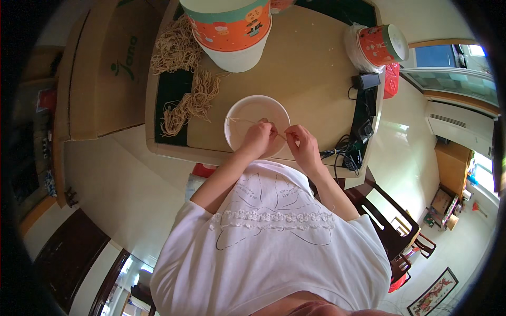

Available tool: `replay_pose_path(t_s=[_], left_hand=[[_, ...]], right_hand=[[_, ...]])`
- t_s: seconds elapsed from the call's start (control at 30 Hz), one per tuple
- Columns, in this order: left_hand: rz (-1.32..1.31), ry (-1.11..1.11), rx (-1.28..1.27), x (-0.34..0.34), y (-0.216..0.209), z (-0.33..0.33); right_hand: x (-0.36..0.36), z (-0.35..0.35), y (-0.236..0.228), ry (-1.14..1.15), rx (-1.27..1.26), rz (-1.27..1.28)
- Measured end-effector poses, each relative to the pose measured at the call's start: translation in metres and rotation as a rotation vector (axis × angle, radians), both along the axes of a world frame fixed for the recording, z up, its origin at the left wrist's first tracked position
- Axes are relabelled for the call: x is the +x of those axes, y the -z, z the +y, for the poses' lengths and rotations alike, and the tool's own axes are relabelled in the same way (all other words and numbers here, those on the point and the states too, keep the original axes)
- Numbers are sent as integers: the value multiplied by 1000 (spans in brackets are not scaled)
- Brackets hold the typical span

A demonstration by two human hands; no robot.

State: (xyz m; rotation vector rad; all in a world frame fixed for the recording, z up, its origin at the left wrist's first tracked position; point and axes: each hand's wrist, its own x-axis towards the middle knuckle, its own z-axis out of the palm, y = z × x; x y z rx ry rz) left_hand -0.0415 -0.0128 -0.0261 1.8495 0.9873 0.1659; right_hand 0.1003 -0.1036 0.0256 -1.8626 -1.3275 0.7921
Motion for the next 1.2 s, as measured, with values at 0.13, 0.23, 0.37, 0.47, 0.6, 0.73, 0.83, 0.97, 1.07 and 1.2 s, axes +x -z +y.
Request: replay_pose_path(t_s=[0.13, 0.23, 0.37, 0.47, 0.6, 0.73, 0.83, 0.97, 1.07, 1.2], left_hand=[[17, 10, 97, 5, 11, -3], [13, 9, 89, 3, 10, -2], [-32, -49, 18, -4, 6, 0], [-116, -167, -54, -10, -11, 2], [-106, -117, -61, -29, -46, 12], [-155, -89, -91, -37, -61, 12], [-93, -49, 28, -40, -68, 13], [-68, -75, 85, -37, -70, 15], [-63, -93, 165, -35, -49, 14], [-15, -52, 225, -37, -48, 14]], right_hand=[[0, -1, 0, 3, -22, 16], [0, -1, -1, 7, -32, 21], [-1, -1, -2, 14, -23, 30], [0, -1, -3, 16, -13, 40], [-1, -2, -2, 32, -18, 56], [-1, -1, -1, 11, -34, 65], [0, 1, -2, -2, -37, 70], [-1, 4, -9, -31, -69, 9], [-2, 4, -13, -36, -62, -15], [1, 3, -16, -46, -91, -36]])
